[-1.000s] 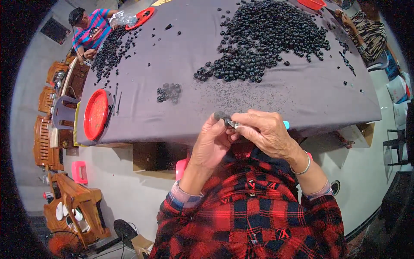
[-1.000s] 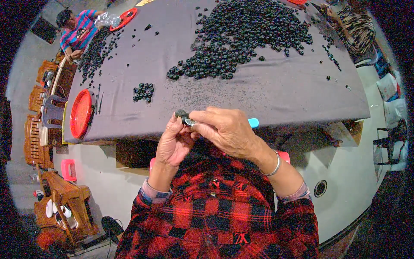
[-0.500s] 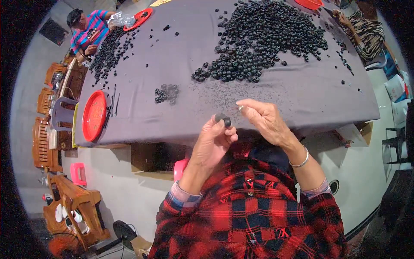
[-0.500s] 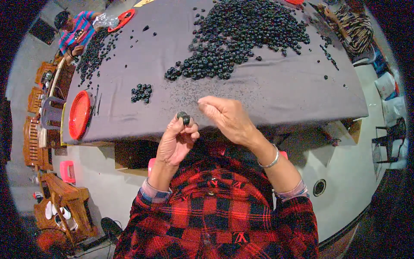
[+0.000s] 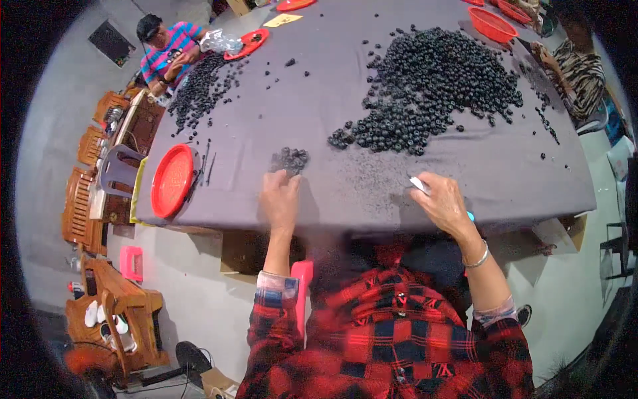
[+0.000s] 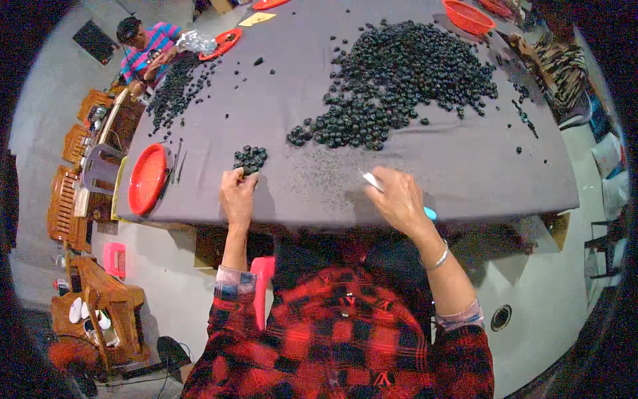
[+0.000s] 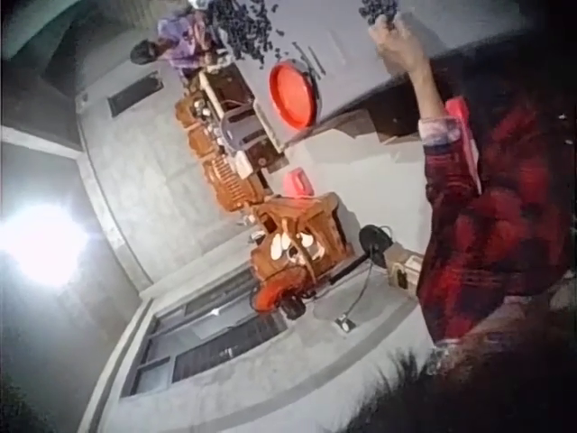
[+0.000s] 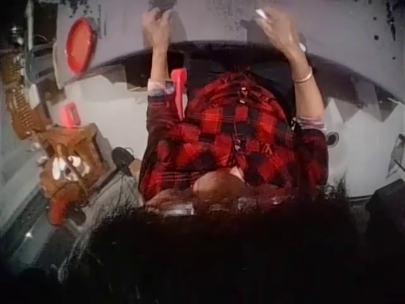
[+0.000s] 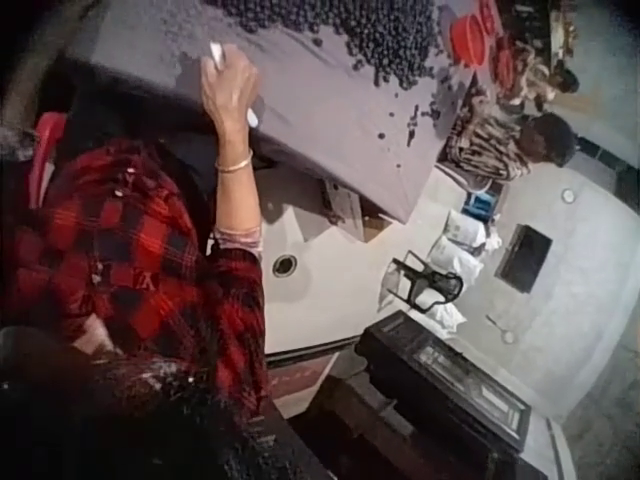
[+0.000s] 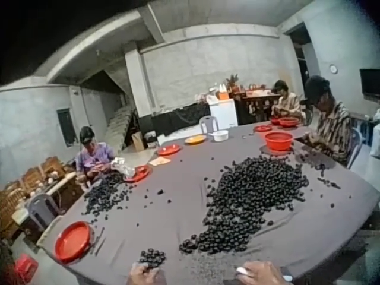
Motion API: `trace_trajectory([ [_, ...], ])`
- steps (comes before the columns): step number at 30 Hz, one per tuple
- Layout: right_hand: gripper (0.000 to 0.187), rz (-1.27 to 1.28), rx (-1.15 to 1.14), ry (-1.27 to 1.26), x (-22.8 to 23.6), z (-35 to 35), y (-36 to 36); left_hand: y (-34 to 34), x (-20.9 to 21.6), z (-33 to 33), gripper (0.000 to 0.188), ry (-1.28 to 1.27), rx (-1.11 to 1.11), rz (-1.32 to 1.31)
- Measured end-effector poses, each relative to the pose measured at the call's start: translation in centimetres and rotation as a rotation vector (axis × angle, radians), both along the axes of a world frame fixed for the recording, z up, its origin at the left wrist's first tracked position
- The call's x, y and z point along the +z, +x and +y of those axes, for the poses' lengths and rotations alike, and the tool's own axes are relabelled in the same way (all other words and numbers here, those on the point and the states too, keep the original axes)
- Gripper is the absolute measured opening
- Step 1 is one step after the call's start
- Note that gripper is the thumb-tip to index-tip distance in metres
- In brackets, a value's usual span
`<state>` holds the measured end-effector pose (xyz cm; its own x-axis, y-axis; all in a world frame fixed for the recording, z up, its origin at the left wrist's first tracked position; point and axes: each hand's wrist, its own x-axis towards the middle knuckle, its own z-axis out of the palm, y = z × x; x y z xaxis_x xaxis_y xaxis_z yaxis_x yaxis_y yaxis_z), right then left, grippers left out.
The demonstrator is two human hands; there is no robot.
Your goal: Sorting and inspecting a large quantity of small black plastic pellets on a table in an industrial setting.
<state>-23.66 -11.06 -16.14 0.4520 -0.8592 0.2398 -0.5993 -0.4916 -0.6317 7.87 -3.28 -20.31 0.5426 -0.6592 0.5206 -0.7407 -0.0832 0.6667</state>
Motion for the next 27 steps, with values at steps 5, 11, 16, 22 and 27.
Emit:
trace_trajectory([
  [5, 0.021, -0.006, 0.003, 0.083, 0.3, -0.1, -0.4, -3.0, 4.5, -1.7, 0.017, -0.094, -0.035, 0.274],
  [11, 0.020, 0.009, 0.016, 0.118, 0.3, -0.1, -0.2, -2.3, 2.7, -8.0, 0.027, 0.043, -0.333, -0.205],
  [16, 0.019, 0.015, 0.001, 0.139, 0.6, 0.0, -0.2, -2.2, 2.8, -10.2, 0.034, 0.216, -0.348, -0.416],
  [22, 0.021, -0.029, 0.026, 0.078, 0.5, 0.2, -0.2, -2.3, 4.2, -9.2, 0.034, 0.266, -0.348, -0.315],
  [27, 0.021, -0.214, 0.116, -0.007, 1.6, 0.9, 0.5, -7.5, 3.6, -4.8, 0.023, 0.122, -0.662, 0.865],
])
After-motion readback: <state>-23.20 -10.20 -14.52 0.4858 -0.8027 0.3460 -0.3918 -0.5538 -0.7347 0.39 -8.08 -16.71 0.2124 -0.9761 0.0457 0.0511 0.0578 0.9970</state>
